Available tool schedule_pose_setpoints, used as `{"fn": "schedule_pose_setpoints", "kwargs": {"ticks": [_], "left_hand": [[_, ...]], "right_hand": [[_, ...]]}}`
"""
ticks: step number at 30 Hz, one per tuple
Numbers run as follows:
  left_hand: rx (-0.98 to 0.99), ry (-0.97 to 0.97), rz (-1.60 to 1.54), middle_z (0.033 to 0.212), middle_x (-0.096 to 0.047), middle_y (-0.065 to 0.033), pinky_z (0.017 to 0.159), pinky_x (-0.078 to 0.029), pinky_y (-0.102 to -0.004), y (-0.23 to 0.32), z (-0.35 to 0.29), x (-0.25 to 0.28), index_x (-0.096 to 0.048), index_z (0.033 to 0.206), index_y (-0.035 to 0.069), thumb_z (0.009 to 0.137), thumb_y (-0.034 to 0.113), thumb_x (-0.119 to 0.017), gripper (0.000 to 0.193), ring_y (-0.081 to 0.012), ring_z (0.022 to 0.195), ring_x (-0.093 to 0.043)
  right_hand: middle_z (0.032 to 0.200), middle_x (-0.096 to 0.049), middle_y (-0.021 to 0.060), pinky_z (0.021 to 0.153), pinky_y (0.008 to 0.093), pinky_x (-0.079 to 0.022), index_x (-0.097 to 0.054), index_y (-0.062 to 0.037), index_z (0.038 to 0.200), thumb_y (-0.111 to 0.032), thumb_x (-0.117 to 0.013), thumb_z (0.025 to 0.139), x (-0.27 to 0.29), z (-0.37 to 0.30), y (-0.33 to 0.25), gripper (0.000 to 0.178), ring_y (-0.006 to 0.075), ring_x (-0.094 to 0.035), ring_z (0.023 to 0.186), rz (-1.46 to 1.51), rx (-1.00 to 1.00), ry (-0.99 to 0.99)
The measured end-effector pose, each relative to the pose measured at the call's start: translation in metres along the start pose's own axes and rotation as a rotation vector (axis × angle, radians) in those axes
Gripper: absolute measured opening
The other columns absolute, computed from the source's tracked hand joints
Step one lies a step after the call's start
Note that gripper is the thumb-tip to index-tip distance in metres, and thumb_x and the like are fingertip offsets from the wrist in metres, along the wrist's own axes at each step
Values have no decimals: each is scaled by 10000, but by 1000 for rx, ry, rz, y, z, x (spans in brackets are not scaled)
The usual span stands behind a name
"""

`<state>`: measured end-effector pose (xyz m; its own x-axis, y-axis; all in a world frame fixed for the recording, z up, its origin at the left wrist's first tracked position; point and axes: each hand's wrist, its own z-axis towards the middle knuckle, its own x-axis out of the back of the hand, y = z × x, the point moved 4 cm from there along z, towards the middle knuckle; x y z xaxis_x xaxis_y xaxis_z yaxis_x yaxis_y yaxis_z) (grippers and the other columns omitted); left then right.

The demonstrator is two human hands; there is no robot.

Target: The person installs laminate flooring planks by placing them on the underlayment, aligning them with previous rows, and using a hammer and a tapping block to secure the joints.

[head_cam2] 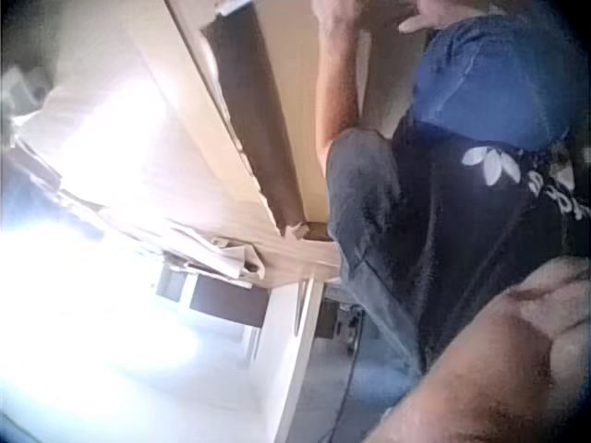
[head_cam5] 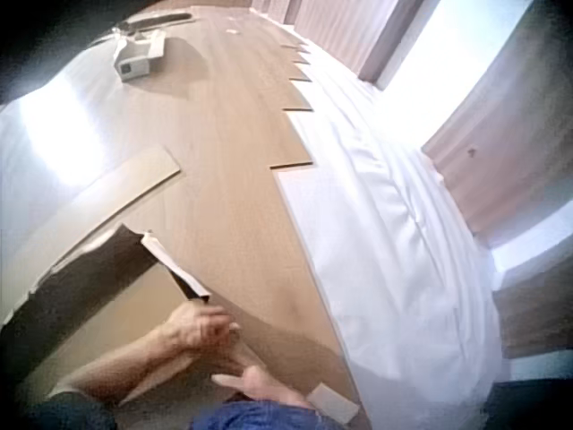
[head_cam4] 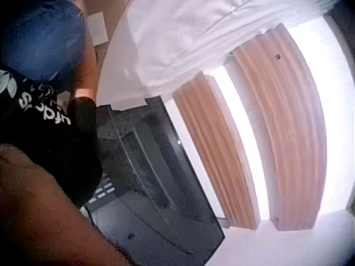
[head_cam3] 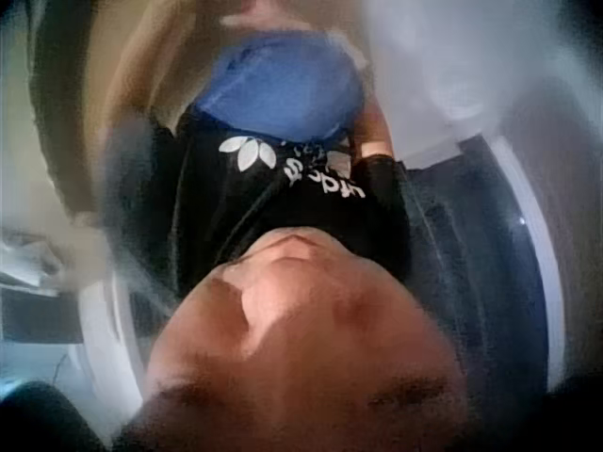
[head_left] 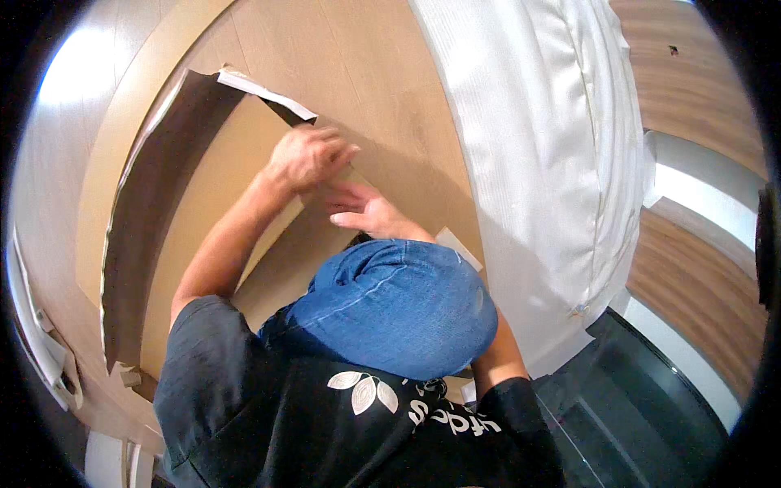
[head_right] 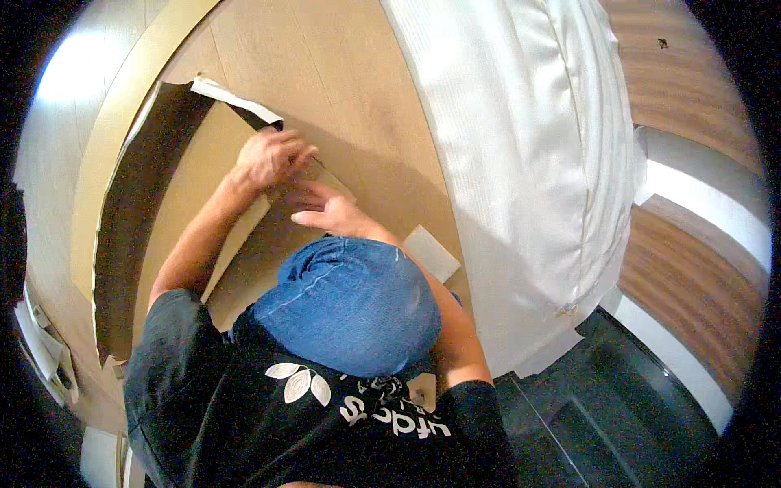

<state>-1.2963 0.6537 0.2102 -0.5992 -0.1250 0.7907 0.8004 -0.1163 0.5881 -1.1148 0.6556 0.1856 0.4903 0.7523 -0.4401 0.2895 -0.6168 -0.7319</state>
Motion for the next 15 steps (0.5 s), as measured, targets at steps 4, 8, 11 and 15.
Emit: {"fn": "schedule_pose_setpoints", "kwargs": {"ticks": [4,8,11,15], "left_hand": [[-43,-216,-6,870,-641,-104,772,-529,-432,18,-25,4,-676,814,79,946,294,-696,254,-321,863,-649],[171,200,89,1178,-633,-145,978,-475,-454,-8,-11,62,-662,1154,70,907,324,-742,363,-349,1150,-588],[503,130,-162,1268,-635,-188,1049,-455,-440,-64,-92,85,-585,1322,14,895,422,-766,617,-312,1230,-590],[1004,-717,-71,760,-666,-198,731,-513,-484,-101,-239,86,-689,972,-47,881,666,-685,718,-310,740,-657]], "right_hand": [[1277,-664,68,1033,387,-480,-556,-49,1418,-142,-786,895,-37,43,31,579,224,-605,1181,-359,-101,135],[1264,-688,112,959,393,-517,-629,35,1302,-162,-793,895,7,1,38,481,232,-645,1118,40,-133,466],[1251,-687,109,977,394,-516,-615,29,1322,-176,-730,960,28,-19,6,432,222,-651,1105,87,103,433],[1219,-674,78,996,345,-480,-626,20,1275,-235,-698,1003,68,-30,-69,379,179,-607,1128,361,414,621]]}}
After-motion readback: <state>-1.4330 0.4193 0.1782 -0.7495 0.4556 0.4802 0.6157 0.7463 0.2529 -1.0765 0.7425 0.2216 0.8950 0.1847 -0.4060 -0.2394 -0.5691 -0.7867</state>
